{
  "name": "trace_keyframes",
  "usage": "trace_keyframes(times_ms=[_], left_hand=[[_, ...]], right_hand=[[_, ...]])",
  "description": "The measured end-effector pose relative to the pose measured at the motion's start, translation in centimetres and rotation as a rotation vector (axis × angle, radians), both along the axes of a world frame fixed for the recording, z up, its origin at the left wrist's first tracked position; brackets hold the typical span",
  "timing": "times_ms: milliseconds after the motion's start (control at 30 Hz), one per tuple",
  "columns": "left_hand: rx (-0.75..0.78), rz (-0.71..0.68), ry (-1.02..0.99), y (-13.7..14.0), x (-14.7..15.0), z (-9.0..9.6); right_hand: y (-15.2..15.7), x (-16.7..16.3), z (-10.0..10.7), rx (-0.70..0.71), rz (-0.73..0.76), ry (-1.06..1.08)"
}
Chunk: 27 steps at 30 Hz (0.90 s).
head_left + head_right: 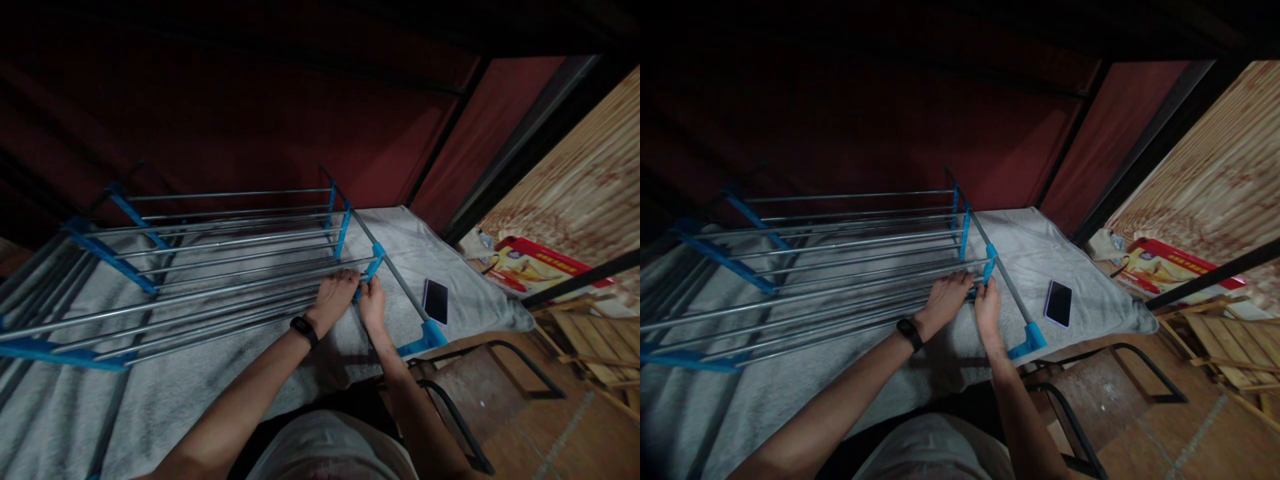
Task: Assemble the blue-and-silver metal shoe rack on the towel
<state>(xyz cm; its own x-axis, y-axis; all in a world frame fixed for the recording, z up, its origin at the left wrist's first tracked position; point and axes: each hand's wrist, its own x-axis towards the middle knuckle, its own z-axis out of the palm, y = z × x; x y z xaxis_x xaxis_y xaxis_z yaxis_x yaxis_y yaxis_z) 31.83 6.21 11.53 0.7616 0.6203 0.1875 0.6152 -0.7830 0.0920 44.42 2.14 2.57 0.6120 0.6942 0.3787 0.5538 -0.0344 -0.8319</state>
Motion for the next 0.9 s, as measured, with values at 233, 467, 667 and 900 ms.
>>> trace_keyframes(times_ms=[233, 467, 667, 900], left_hand=[[-0.011, 0.003, 0.042, 0.3, 0.0, 0.4], [-0.026, -0.006, 0.038, 0.4, 0.0, 0.8], [-0.051, 0.008, 0.067, 0.4, 0.0, 1.2], [-0.062, -0.004, 0.052, 0.5, 0.0, 1.1]], right_hand=[[0.0, 0.0, 0.2, -0.038, -0.017, -0.016], [-0.1, -0.2, 0.4, -0.047, -0.028, -0.010], [0.0, -0.2, 0.1, -0.019, -0.027, -0.026], [-0.1, -0.2, 0.1, -0.020, -0.034, -0.039]])
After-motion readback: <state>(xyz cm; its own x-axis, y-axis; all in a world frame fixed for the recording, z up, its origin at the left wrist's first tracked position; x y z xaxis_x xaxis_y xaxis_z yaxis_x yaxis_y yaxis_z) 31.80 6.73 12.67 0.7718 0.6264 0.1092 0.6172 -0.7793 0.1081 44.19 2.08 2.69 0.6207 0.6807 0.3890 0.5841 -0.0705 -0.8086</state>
